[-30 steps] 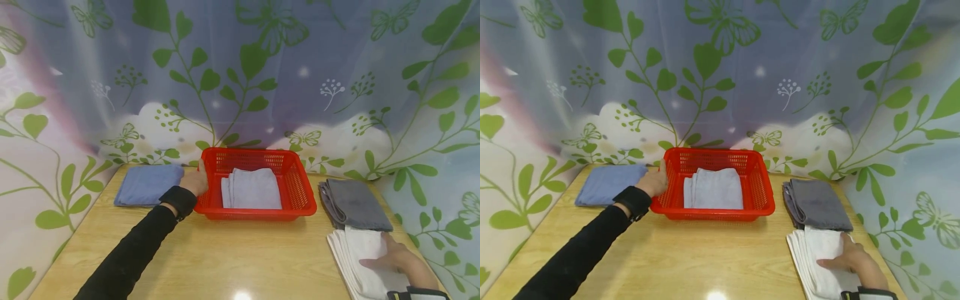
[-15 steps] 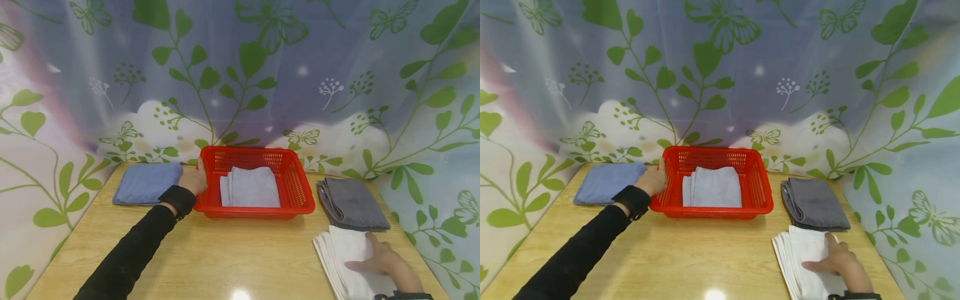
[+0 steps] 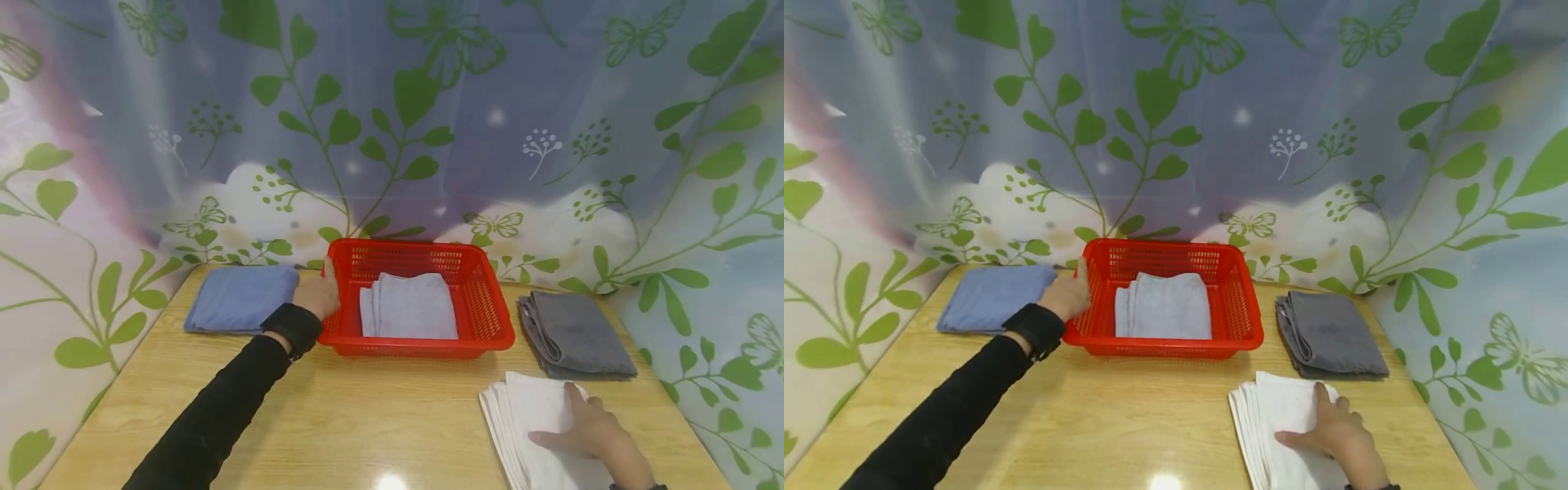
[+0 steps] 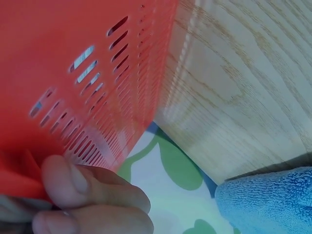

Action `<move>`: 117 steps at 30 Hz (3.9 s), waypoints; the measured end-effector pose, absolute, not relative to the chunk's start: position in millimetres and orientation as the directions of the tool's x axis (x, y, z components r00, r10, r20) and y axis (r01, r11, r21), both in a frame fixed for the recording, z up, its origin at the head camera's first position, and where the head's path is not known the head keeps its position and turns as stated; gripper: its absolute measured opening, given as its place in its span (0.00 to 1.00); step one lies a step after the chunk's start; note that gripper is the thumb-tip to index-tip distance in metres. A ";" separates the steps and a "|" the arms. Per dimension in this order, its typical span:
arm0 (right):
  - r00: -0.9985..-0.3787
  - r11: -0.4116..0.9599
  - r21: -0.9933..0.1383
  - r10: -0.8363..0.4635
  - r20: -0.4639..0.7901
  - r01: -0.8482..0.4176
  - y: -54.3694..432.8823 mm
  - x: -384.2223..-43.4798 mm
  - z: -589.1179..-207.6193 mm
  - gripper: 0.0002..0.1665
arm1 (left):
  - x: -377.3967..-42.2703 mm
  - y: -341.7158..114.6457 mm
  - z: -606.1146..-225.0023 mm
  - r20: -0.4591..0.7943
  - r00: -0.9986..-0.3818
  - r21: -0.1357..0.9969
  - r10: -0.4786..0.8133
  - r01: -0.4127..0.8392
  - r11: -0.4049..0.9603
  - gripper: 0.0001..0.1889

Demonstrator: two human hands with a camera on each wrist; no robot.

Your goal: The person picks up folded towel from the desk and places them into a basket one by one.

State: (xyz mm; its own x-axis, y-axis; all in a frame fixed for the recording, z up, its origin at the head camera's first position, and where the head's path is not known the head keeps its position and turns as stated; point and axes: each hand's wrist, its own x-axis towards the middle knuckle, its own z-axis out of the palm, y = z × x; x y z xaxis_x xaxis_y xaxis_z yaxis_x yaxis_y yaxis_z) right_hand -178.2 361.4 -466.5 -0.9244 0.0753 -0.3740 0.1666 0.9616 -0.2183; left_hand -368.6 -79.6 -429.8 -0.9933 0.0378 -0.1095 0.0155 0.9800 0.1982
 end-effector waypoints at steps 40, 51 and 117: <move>-0.918 0.904 -0.428 -0.178 -0.355 -0.010 248.0 -191.7 -452.7 0.57 | -364.5 -79.8 -426.0 -0.108 -0.994 0.239 0.035 0.008 0.971 0.45; -0.906 0.863 -0.504 -0.250 -0.341 -0.049 223.2 -193.6 -452.9 0.51 | -370.3 -82.4 -431.4 -0.114 -0.992 0.249 0.051 0.021 0.968 0.47; -0.945 0.854 -0.517 -0.119 -0.305 0.059 223.9 -201.1 -463.2 0.40 | -190.0 -48.2 -472.5 -0.178 -0.957 0.687 0.227 0.044 0.725 0.25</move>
State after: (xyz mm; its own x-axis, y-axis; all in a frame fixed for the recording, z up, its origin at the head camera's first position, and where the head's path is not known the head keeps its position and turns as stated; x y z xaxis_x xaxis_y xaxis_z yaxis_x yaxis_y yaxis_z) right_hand -201.1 223.9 -463.2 -0.9447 -0.1194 -0.3053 0.0589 0.8542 -0.5166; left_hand -190.0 -48.2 -472.5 -0.9574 0.2272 -0.1785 0.0440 0.7252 0.6872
